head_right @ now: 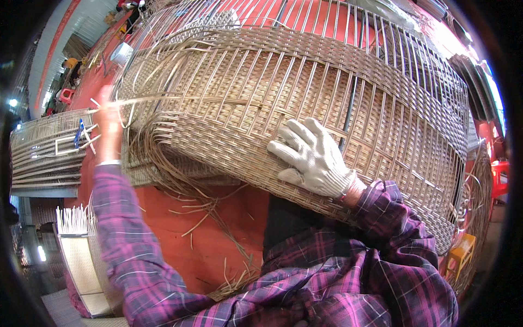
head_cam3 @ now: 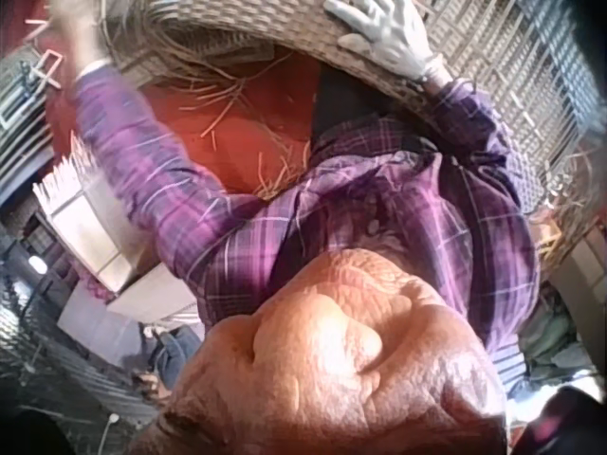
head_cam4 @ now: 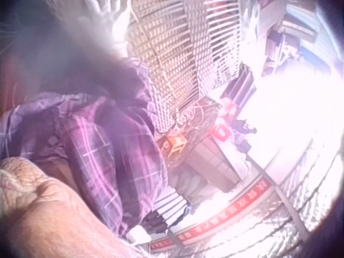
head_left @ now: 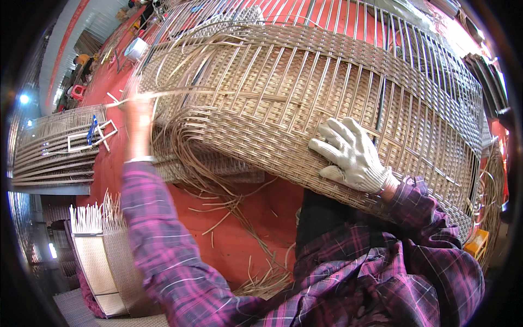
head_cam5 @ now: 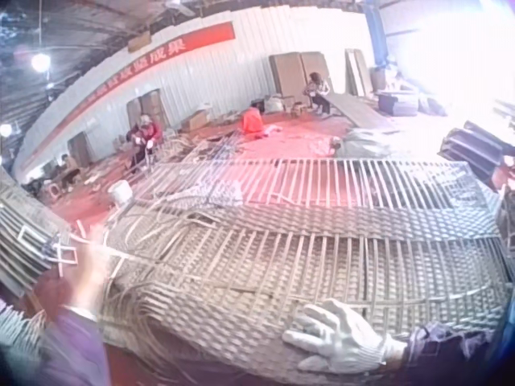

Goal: The person weaves thin strips of natural fiber through the vertical ribs of a large basket frame. They repeatedly pull strips through the frame, adjust tension, and rotate the basket to continue weaving around its circumference.

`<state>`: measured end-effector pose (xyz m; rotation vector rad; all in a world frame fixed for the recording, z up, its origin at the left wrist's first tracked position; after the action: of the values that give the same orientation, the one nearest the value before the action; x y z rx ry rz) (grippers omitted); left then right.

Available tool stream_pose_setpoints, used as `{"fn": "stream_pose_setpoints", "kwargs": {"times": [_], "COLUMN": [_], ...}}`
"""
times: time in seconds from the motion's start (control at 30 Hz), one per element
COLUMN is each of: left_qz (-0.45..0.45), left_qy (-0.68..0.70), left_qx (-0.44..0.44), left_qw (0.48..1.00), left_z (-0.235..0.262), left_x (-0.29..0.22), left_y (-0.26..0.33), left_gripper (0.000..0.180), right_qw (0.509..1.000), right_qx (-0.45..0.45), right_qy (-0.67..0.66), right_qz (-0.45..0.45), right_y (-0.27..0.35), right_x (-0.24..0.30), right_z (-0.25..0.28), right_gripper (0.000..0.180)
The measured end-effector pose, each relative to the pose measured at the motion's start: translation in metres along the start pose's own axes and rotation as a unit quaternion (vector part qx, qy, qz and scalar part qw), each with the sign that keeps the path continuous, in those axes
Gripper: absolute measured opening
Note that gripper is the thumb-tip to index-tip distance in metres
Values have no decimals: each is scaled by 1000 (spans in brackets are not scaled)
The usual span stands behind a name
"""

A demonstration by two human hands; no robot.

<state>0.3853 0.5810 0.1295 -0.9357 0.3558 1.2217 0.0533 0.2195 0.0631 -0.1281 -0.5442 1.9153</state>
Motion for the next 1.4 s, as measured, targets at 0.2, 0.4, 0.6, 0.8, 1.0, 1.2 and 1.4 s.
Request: {"fn": "stream_pose_setpoints", "kwargs": {"times": [0.2,0.4,0.6,0.8,1.0,1.2,1.4], "left_qz": [-216,-179,-344,-422,-496,-470,-410], "left_qy": [-175,-236,-373,-405,-377,-390,-513], "left_qx": [136,301,216,100,33,75,107], "left_qw": [951,906,834,805,782,788,747], "left_z": [-133,-153,-161,-179,-189,-175,-153], "left_x": [-18,-20,-38,-47,-37,-9,40], "left_y": [52,34,35,31,15,28,-16], "left_gripper": [34,35,8,9,19,33,34], "right_qw": [998,990,994,982,967,987,983], "right_qx": [-15,-97,-73,-53,-84,-112,-30], "right_qy": [-52,-55,35,-47,-41,-82,-163], "right_qz": [-17,-88,-68,-176,-238,-85,-77], "right_y": [0,-47,-109,-115,-110,-66,-20], "right_x": [2,-35,-60,-70,-66,-27,2], "right_z": [8,-5,-58,-68,-62,-45,-32], "right_gripper": [56,28,19,14,17,22,50]}}
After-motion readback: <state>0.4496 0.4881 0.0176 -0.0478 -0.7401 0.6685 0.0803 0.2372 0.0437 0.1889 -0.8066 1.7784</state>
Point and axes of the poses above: each hand's wrist, its own y-axis away from the middle knuckle, its own z-axis out of the back of the hand, x = y × z, the point moved 5 cm from there along -y, towards the middle knuckle, and after that the axes turned 6 degrees about -x, right-handed, at the moved point
